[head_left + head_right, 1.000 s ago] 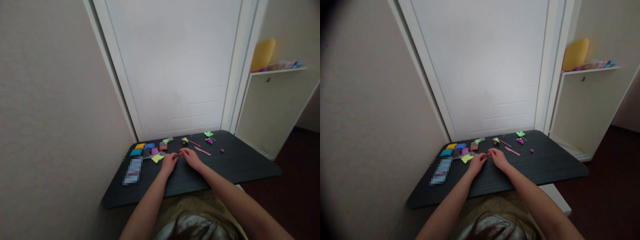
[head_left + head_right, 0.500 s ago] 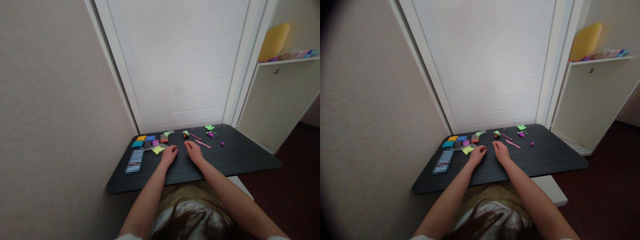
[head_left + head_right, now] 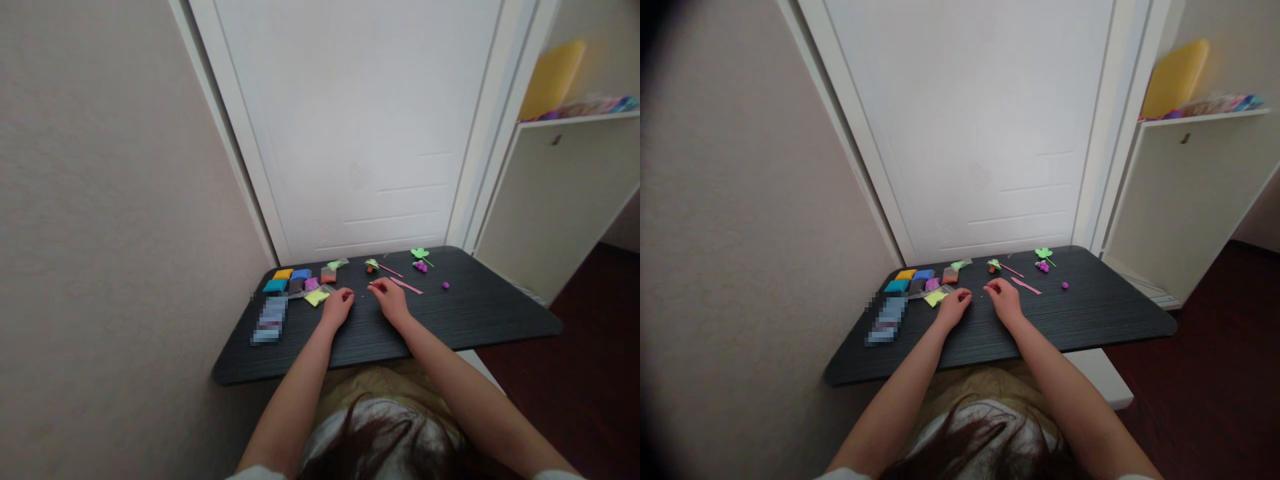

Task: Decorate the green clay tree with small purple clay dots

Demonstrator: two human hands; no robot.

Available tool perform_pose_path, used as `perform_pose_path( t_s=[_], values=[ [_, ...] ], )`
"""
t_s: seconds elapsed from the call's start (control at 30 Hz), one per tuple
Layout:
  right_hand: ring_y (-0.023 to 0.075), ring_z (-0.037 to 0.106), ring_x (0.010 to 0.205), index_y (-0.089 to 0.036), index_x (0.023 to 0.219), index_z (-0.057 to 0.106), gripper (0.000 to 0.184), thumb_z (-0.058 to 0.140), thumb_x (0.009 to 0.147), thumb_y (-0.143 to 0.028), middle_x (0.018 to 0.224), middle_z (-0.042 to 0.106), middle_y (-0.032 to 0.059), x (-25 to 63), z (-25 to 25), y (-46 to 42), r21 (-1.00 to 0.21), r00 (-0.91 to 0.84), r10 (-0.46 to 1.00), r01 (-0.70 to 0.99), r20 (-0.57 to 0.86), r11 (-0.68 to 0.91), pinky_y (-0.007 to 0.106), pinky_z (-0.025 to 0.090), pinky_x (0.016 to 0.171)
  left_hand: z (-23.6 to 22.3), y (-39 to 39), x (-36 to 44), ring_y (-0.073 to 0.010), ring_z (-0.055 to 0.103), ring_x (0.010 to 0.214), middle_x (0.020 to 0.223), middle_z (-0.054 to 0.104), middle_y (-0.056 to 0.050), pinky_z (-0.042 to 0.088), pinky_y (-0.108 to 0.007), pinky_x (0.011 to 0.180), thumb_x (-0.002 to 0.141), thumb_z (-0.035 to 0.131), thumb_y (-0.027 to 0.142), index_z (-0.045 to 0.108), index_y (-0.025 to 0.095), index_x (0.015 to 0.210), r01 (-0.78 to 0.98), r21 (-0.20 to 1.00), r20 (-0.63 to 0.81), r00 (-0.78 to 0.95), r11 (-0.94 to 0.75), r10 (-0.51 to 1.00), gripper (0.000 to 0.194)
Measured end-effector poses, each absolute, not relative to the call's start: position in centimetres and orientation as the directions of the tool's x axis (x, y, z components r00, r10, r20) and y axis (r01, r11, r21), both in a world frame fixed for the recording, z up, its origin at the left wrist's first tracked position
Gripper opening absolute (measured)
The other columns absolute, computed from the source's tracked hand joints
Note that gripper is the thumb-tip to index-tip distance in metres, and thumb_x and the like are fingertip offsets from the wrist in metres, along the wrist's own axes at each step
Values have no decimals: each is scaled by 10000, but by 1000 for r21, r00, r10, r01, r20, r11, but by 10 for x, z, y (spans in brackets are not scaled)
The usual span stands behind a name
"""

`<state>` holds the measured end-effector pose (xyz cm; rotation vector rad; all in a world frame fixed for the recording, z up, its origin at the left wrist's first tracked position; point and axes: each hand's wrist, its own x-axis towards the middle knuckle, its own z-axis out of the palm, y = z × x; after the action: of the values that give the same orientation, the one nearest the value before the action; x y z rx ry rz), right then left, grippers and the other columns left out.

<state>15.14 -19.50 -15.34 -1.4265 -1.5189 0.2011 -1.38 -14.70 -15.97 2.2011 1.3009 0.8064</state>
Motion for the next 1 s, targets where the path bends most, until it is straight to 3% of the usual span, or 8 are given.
perform_pose_path(
  t_s=[0.23, 0.47, 0.83, 1.0],
  values=[
    [109, 553, 715, -127, 896, 547, 262, 447, 826, -360, 832, 576, 22, 152, -156, -194, -711, 223, 838, 657, 498, 248, 299, 470, 662, -157, -149, -15, -151, 545, 856, 949, 569, -64, 444, -371, 777, 821, 446, 312, 538, 122, 969, 627, 644, 242, 378, -439, 894, 258],
    [150, 546, 878, -138, 979, 536, 250, 455, 828, -319, 983, 564, 53, 154, -154, -191, -724, 240, 813, 627, 530, 287, 367, 451, 775, -155, -150, -16, -148, 547, 842, 932, 572, -60, 447, -365, 767, 820, 448, 312, 541, 120, 959, 618, 666, 230, 361, -417, 904, 256],
    [89, 526, 616, -127, 822, 547, 279, 459, 813, -391, 699, 553, -9, 149, -152, -193, -785, 282, 825, 555, 490, 276, 277, 454, 614, -156, -148, -17, -137, 554, 800, 887, 581, -52, 451, -354, 751, 824, 440, 320, 546, 115, 937, 590, 683, 266, 349, -431, 899, 258],
    [113, 561, 705, -133, 937, 540, 281, 436, 830, -371, 781, 585, 13, 150, -150, -194, -821, 298, 824, 483, 482, 305, 321, 463, 691, -156, -148, -18, -138, 554, 797, 871, 582, -49, 451, -352, 745, 823, 440, 323, 548, 114, 931, 577, 694, 271, 345, -431, 899, 258]
  ],
)
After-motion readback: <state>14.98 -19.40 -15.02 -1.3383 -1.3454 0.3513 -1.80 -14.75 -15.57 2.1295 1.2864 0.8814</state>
